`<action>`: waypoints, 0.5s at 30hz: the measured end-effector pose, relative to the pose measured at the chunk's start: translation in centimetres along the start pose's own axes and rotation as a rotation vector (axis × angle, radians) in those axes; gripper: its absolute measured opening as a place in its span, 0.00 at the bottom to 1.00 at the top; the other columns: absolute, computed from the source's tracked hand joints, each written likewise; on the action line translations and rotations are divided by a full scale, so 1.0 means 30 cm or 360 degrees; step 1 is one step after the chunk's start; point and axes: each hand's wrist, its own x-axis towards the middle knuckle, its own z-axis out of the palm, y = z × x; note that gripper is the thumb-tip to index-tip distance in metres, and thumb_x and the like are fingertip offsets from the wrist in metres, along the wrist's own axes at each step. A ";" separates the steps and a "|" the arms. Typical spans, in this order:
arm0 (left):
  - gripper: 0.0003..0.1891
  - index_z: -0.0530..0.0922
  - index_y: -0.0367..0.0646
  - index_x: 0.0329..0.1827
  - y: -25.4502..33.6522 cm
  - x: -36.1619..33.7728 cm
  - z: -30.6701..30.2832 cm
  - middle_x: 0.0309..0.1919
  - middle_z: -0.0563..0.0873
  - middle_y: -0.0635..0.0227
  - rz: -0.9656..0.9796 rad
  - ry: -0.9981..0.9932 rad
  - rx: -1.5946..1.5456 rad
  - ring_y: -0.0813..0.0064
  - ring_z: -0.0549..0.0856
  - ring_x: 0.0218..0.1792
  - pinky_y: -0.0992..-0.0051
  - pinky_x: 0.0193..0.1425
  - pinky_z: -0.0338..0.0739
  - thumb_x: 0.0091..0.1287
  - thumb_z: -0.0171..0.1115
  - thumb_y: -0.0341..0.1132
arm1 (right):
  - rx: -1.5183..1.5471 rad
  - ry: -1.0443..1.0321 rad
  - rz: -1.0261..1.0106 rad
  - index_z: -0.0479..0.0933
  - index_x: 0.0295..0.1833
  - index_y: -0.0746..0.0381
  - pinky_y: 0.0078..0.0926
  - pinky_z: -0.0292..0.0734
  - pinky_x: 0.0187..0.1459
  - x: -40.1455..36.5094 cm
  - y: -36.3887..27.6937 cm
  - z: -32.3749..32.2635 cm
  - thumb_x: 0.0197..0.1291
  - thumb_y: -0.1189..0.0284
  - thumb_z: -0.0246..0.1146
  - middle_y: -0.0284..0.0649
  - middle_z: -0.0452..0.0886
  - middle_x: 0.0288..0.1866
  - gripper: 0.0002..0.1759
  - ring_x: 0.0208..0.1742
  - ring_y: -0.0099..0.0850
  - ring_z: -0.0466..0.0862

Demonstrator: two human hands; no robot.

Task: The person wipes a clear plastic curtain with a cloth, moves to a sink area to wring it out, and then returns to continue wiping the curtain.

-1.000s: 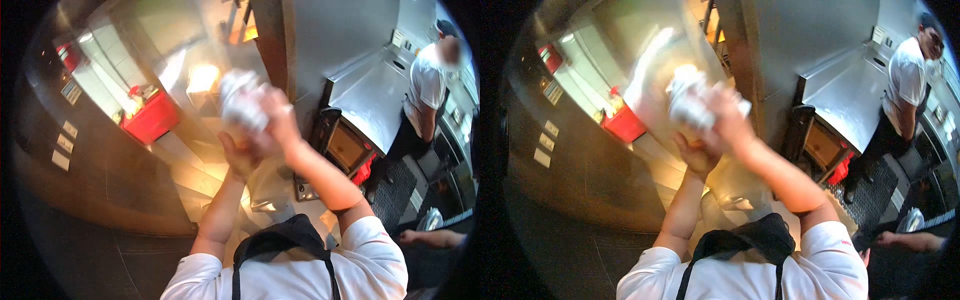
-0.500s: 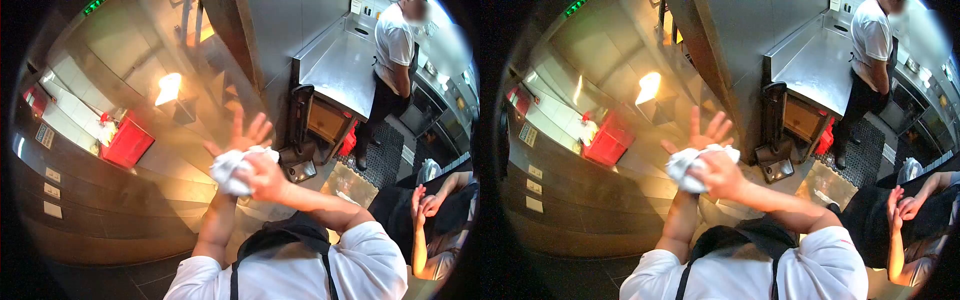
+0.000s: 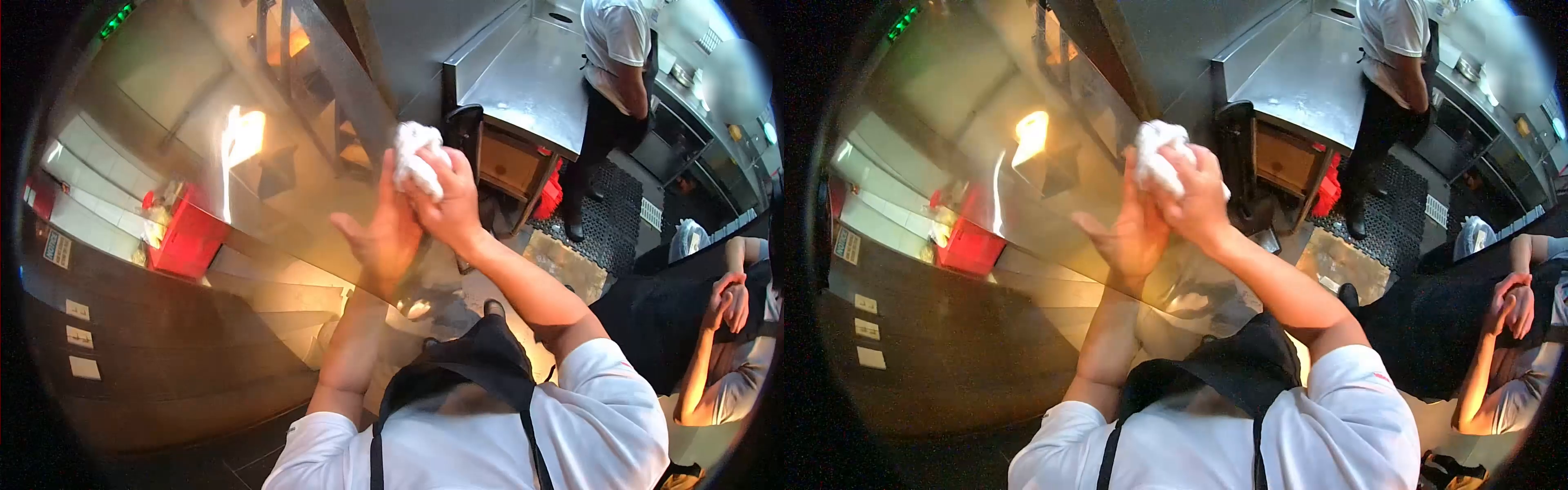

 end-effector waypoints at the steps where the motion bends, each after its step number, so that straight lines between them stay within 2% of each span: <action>1: 0.68 0.46 0.50 0.85 -0.027 -0.012 -0.046 0.79 0.62 0.62 -0.0058 0.0066 0.0190 0.64 0.60 0.79 0.61 0.81 0.55 0.49 0.39 0.90 | -0.0075 -0.0186 -0.0141 0.80 0.55 0.59 0.48 0.74 0.52 0.024 -0.086 -0.025 0.50 0.66 0.71 0.51 0.78 0.50 0.24 0.51 0.51 0.78; 2: 0.65 0.45 0.53 0.85 -0.043 0.004 -0.095 0.80 0.59 0.60 0.0160 0.0457 0.0390 0.61 0.59 0.79 0.59 0.80 0.57 0.51 0.38 0.89 | -0.0167 -0.0366 -0.0263 0.80 0.56 0.60 0.47 0.76 0.54 0.011 -0.159 -0.050 0.50 0.65 0.71 0.52 0.78 0.51 0.25 0.52 0.51 0.79; 3: 0.65 0.45 0.55 0.86 -0.037 0.012 -0.032 0.81 0.58 0.57 0.0040 0.0221 0.0353 0.59 0.58 0.80 0.57 0.80 0.58 0.51 0.38 0.89 | 0.0120 -0.0300 -0.0540 0.81 0.57 0.59 0.47 0.74 0.54 -0.057 -0.182 -0.041 0.50 0.64 0.70 0.52 0.78 0.56 0.26 0.55 0.52 0.78; 4: 0.64 0.45 0.56 0.86 -0.025 0.011 0.027 0.81 0.56 0.55 -0.0079 -0.0013 0.0312 0.57 0.58 0.80 0.55 0.79 0.59 0.50 0.38 0.90 | 0.0250 -0.0450 -0.0542 0.82 0.56 0.59 0.46 0.74 0.53 -0.147 -0.193 -0.073 0.49 0.66 0.70 0.54 0.78 0.58 0.25 0.57 0.54 0.78; 5: 0.63 0.44 0.59 0.86 -0.010 -0.003 -0.042 0.81 0.56 0.49 -0.0176 -0.0217 0.0014 0.53 0.57 0.80 0.52 0.78 0.62 0.51 0.40 0.89 | 0.0250 -0.0483 -0.0583 0.81 0.56 0.60 0.46 0.74 0.53 -0.210 -0.152 -0.092 0.50 0.67 0.70 0.54 0.78 0.56 0.25 0.56 0.54 0.78; 6: 0.65 0.42 0.56 0.86 -0.009 -0.016 -0.091 0.81 0.54 0.46 -0.0276 -0.0403 -0.0185 0.52 0.57 0.80 0.52 0.78 0.61 0.52 0.42 0.88 | 0.0256 -0.0521 -0.0618 0.81 0.56 0.60 0.45 0.73 0.52 -0.261 -0.106 -0.107 0.51 0.68 0.70 0.54 0.78 0.53 0.24 0.54 0.53 0.78; 8: 0.67 0.39 0.50 0.86 -0.026 -0.084 -0.083 0.81 0.54 0.46 -0.0189 -0.0089 0.0109 0.53 0.57 0.80 0.53 0.80 0.58 0.52 0.41 0.89 | -0.0105 -0.0636 0.0045 0.80 0.58 0.59 0.46 0.73 0.51 -0.257 -0.032 -0.159 0.52 0.69 0.72 0.52 0.78 0.49 0.25 0.49 0.52 0.78; 9: 0.68 0.39 0.46 0.85 -0.044 -0.104 -0.070 0.81 0.54 0.51 -0.0115 -0.0063 0.0130 0.55 0.58 0.79 0.56 0.82 0.53 0.52 0.41 0.89 | -0.0076 -0.0393 0.0015 0.80 0.58 0.57 0.45 0.73 0.50 -0.228 0.011 -0.149 0.52 0.67 0.74 0.50 0.78 0.47 0.26 0.46 0.50 0.77; 10: 0.64 0.44 0.45 0.85 -0.084 -0.140 -0.110 0.81 0.57 0.58 -0.0097 -0.0172 0.0180 0.60 0.58 0.79 0.60 0.83 0.51 0.55 0.40 0.87 | -0.0020 -0.0393 0.0180 0.80 0.59 0.55 0.45 0.74 0.50 -0.222 0.024 -0.147 0.51 0.66 0.74 0.50 0.78 0.48 0.27 0.48 0.50 0.77; 11: 0.58 0.51 0.46 0.83 -0.146 -0.213 -0.186 0.81 0.57 0.62 -0.0317 0.0192 0.0430 0.63 0.60 0.79 0.57 0.81 0.54 0.61 0.43 0.82 | 0.0062 -0.0349 0.0091 0.80 0.59 0.55 0.46 0.73 0.52 -0.214 0.005 -0.140 0.51 0.65 0.73 0.51 0.78 0.48 0.27 0.49 0.51 0.77; 12: 0.55 0.52 0.50 0.83 -0.181 -0.232 -0.156 0.81 0.57 0.62 -0.0266 0.0283 0.0362 0.63 0.58 0.79 0.58 0.81 0.54 0.62 0.43 0.81 | 0.0157 -0.0321 -0.0001 0.80 0.59 0.55 0.48 0.72 0.53 -0.224 -0.033 -0.139 0.52 0.65 0.73 0.51 0.78 0.49 0.26 0.50 0.51 0.77; 14: 0.49 0.54 0.57 0.83 -0.250 -0.275 -0.093 0.81 0.57 0.61 -0.0150 0.0458 0.0234 0.64 0.56 0.81 0.59 0.81 0.53 0.65 0.43 0.79 | -0.0030 -0.0306 -0.0325 0.79 0.60 0.53 0.47 0.70 0.58 -0.295 -0.134 -0.159 0.51 0.63 0.74 0.52 0.76 0.53 0.28 0.54 0.50 0.76; 15: 0.50 0.52 0.59 0.84 -0.246 -0.276 -0.078 0.82 0.55 0.61 -0.0250 0.0366 0.0315 0.62 0.55 0.81 0.57 0.81 0.52 0.64 0.44 0.79 | 0.0105 -0.0416 -0.0248 0.80 0.60 0.53 0.48 0.69 0.58 -0.350 -0.179 -0.178 0.52 0.62 0.73 0.52 0.75 0.54 0.28 0.55 0.50 0.76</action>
